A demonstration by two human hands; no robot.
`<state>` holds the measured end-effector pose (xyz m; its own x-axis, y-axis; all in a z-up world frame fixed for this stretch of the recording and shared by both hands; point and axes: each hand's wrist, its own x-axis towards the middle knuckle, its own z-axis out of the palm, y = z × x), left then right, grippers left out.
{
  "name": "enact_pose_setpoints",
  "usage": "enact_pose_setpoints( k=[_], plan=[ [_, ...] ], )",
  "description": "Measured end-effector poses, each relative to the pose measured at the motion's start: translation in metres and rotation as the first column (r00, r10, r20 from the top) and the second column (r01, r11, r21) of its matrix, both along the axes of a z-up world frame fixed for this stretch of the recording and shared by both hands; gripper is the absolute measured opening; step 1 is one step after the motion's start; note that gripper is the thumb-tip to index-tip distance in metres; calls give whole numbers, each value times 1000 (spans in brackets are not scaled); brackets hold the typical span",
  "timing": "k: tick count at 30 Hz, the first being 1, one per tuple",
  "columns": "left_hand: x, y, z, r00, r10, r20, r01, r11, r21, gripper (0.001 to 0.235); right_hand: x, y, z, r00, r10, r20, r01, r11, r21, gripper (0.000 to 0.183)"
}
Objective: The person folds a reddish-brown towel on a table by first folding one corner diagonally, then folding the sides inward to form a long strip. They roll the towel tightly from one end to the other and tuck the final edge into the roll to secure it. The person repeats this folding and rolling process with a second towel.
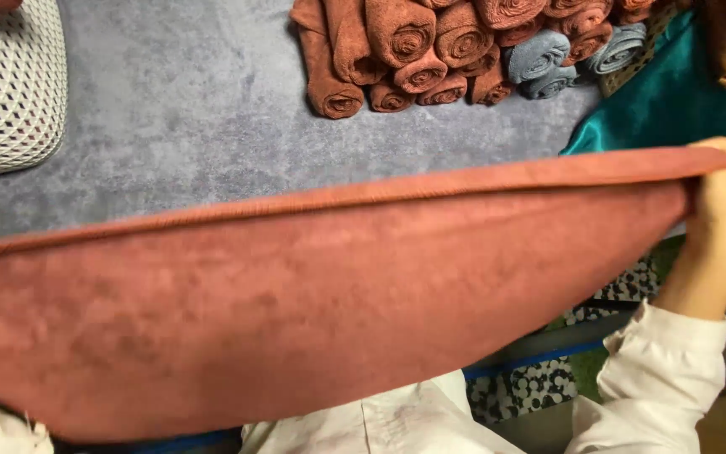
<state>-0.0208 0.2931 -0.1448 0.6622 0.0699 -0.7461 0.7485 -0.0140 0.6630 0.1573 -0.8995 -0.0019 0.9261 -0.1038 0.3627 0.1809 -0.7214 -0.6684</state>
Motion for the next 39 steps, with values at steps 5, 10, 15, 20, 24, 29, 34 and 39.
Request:
enact_pose_setpoints(
  k=[5,10,15,20,24,29,34,39],
  plan=[
    [3,-241,84,672,-250,697,-357,715,601,12,87,64,-43,994,55,99,-21,947,-319,48],
    [15,-261,55,650,-507,565,-459,330,825,23,104,85,-71,985,-141,-99,90,911,-404,25],
    [-4,-312,94,653,-667,359,-571,-121,812,44,79,109,-54,974,55,219,75,836,-544,45],
    [-12,-350,97,515,-799,310,-474,36,880,28,66,152,-40,807,571,149,-375,691,-618,31],
    [-16,-354,93,578,-746,330,-295,186,937,44,87,140,-52,849,514,126,-359,734,-577,37],
    [-16,-360,102,668,-671,322,-162,291,943,54,112,115,-62,889,446,100,-377,840,-390,28],
    [-15,-363,104,700,-649,297,-146,277,950,58,141,85,-87,986,160,-44,-166,969,-185,31],
    [-15,-362,103,709,-644,287,-147,264,953,58,156,76,-97,987,39,-154,-57,992,-113,18]
  ],
)
